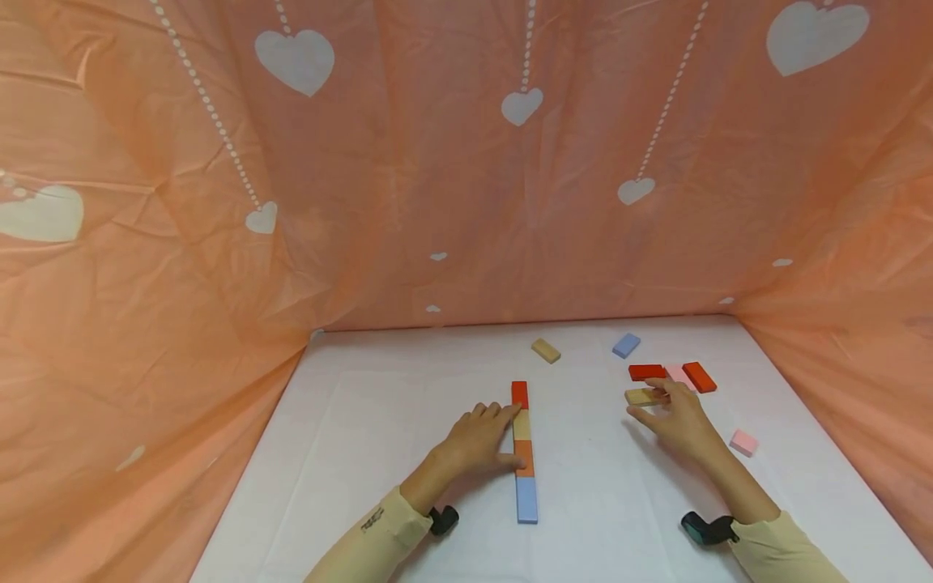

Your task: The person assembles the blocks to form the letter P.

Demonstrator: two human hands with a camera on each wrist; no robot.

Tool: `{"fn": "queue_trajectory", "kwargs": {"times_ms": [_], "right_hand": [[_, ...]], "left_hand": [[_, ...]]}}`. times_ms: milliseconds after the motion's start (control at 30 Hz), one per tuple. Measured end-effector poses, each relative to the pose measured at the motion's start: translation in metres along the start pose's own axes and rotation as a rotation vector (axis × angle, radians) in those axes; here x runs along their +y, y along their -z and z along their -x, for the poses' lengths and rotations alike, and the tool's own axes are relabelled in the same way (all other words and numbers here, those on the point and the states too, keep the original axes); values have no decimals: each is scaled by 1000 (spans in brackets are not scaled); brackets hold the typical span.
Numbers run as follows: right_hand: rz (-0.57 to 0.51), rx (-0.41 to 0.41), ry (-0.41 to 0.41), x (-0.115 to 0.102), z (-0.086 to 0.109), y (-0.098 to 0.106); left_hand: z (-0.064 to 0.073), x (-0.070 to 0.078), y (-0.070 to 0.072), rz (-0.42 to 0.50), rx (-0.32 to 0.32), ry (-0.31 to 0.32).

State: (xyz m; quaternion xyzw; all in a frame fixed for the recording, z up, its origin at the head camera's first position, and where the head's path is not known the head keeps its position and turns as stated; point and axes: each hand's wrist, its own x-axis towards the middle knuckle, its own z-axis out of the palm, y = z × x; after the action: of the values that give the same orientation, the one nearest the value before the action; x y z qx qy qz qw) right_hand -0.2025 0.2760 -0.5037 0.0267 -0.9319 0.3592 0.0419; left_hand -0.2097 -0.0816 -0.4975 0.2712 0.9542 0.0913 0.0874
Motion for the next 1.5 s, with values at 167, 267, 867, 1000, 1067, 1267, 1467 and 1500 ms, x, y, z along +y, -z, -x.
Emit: {"fn": "queue_trajectory", "kwargs": {"times_ms": [167, 267, 867, 1000, 1067, 1267, 1467, 1500], "right_hand": [[33, 4, -62, 7, 3, 5], [49, 14, -102, 10, 5, 7], [76, -3, -199, 21, 2, 15], [92, -6, -178, 22, -1, 12], [102, -12, -161, 22, -3, 11], [119, -55, -137, 19, -9, 9], [132, -77, -143, 16, -14, 6], [131, -78, -143, 15, -15, 6]], "left_hand": [[-3, -3, 3, 12, -33, 6], [-5, -4, 3, 18, -52, 8], [-8, -4, 4, -11, -82, 5], [-8, -2, 5, -16, -88, 7], [-8, -2, 6, -18, -89, 8], [-10, -3, 4, -20, -91, 8], [-11, -3, 3, -34, -95, 6], [-11, -3, 4, -37, -95, 7]]}}
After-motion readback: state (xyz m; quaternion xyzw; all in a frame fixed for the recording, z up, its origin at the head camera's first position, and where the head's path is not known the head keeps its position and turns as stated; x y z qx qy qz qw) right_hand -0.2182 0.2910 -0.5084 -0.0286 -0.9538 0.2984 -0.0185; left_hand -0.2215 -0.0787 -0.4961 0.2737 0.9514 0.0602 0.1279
